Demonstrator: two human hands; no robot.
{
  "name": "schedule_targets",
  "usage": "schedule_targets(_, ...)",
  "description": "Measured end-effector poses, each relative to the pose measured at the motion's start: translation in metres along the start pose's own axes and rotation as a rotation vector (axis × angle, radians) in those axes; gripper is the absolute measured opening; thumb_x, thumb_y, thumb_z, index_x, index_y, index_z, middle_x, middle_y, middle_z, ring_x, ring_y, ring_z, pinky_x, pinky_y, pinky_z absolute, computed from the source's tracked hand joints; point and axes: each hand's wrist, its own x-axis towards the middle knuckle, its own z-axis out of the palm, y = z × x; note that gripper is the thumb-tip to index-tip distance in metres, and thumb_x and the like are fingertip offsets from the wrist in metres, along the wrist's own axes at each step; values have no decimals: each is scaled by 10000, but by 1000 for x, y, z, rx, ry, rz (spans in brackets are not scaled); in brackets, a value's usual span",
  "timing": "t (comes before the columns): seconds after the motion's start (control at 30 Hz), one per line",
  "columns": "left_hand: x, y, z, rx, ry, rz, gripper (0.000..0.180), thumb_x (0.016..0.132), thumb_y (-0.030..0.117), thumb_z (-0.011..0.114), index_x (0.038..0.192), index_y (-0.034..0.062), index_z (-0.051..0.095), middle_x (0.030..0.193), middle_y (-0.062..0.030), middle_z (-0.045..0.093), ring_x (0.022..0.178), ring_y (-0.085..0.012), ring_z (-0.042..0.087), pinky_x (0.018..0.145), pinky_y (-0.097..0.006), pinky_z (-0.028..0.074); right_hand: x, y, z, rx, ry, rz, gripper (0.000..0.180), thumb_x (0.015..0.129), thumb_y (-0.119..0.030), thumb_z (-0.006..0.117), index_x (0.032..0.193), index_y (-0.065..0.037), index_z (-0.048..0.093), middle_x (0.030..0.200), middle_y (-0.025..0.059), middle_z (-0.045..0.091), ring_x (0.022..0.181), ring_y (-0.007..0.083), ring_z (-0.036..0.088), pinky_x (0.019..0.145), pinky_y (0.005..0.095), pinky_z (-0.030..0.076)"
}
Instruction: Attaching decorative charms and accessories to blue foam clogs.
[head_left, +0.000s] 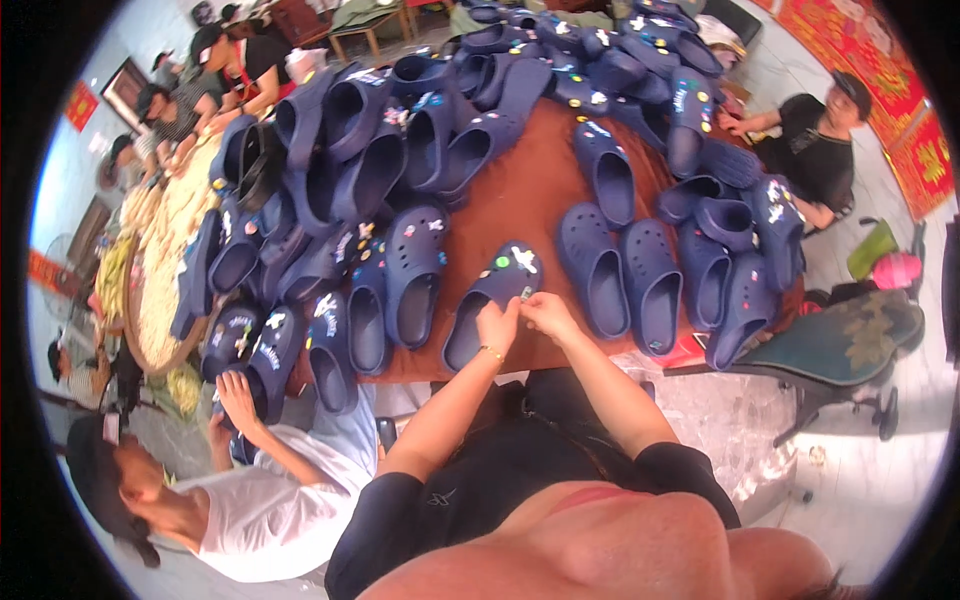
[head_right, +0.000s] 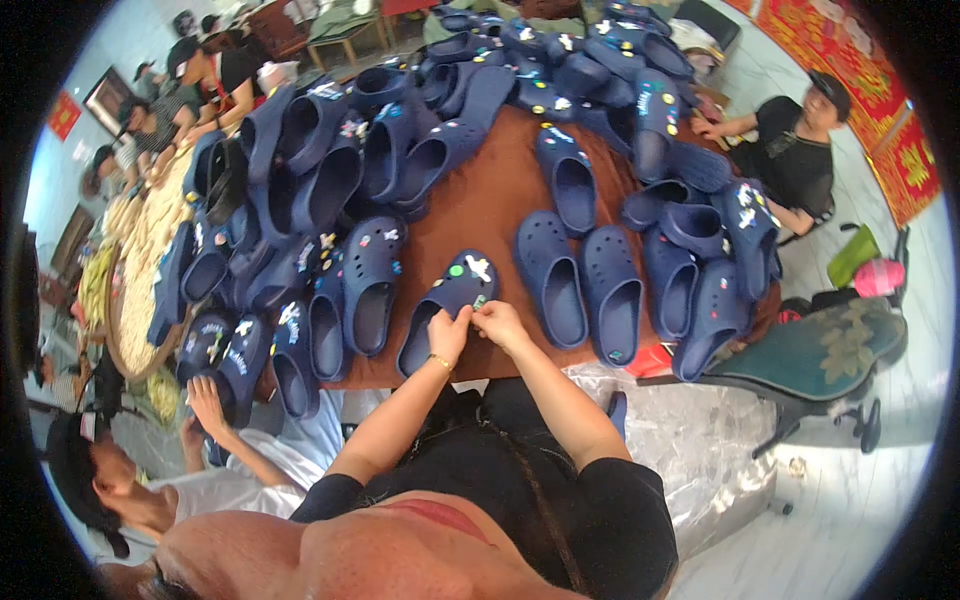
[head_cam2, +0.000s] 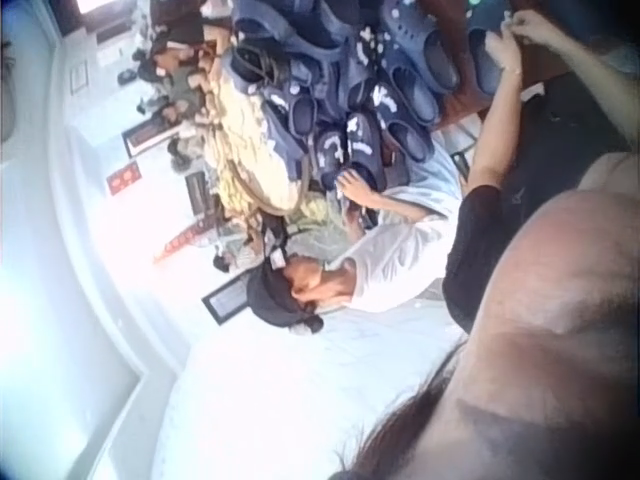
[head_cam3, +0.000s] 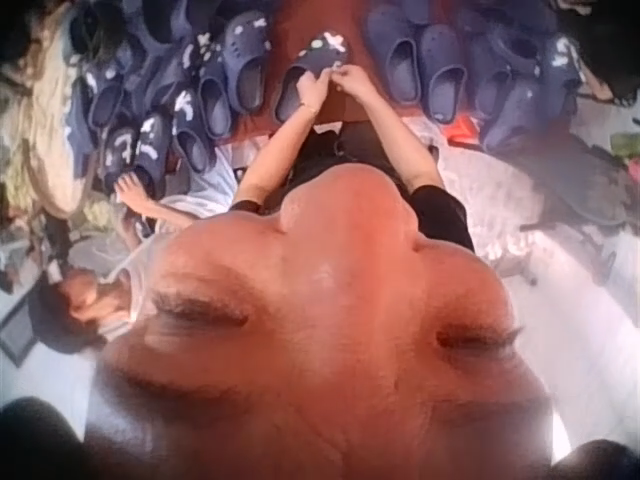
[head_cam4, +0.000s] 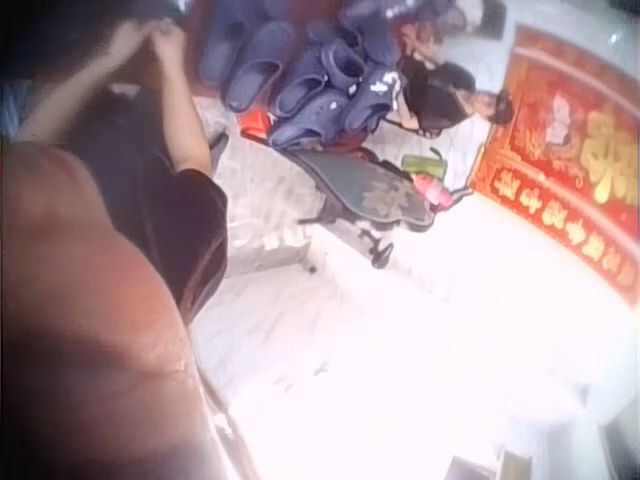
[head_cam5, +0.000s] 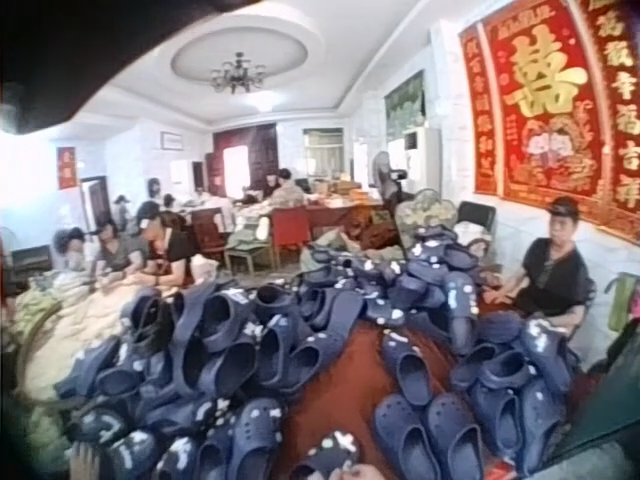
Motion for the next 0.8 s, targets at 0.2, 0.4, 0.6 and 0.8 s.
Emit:
schedule_targets(0.2,2,-13,10,-32,-1,-84,410,729,350,665,785,-53,617,743,-239,616,735,-346,626,612,-390,472,-2,-2,1,-89,38,-18,141,764,-165,613,729,-30,590,654,48,590,529,111,537,460,238,396)
schedule_targets(0.4,-8,1,-4,-29,-35,-155,447,695,380,696,667,-50,577,693,-229,604,674,-301,626,571,-366,459,2,-6,-11,22,-141,183,98,747,-129,578,717,-36,590,625,42,570,486,110,508,420,218,380)
schedule_targets(0.6,-4,9,-8,-46,-35,-179,460,678,373,697,597,-45,526,589,-200,554,563,-240,581,527,-363,431,9,-18,-13,-88,-145,126,73,717,-104,577,685,-40,582,602,34,567,462,92,499,389,210,359)
schedule_targets(0.8,1,9,-5,-148,-31,-221,408,667,358,655,670,-44,587,664,-226,596,675,-352,612,612,-399,474,7,-23,-12,-75,-169,214,100,731,-106,569,647,-57,543,569,22,536,446,95,492,386,209,358)
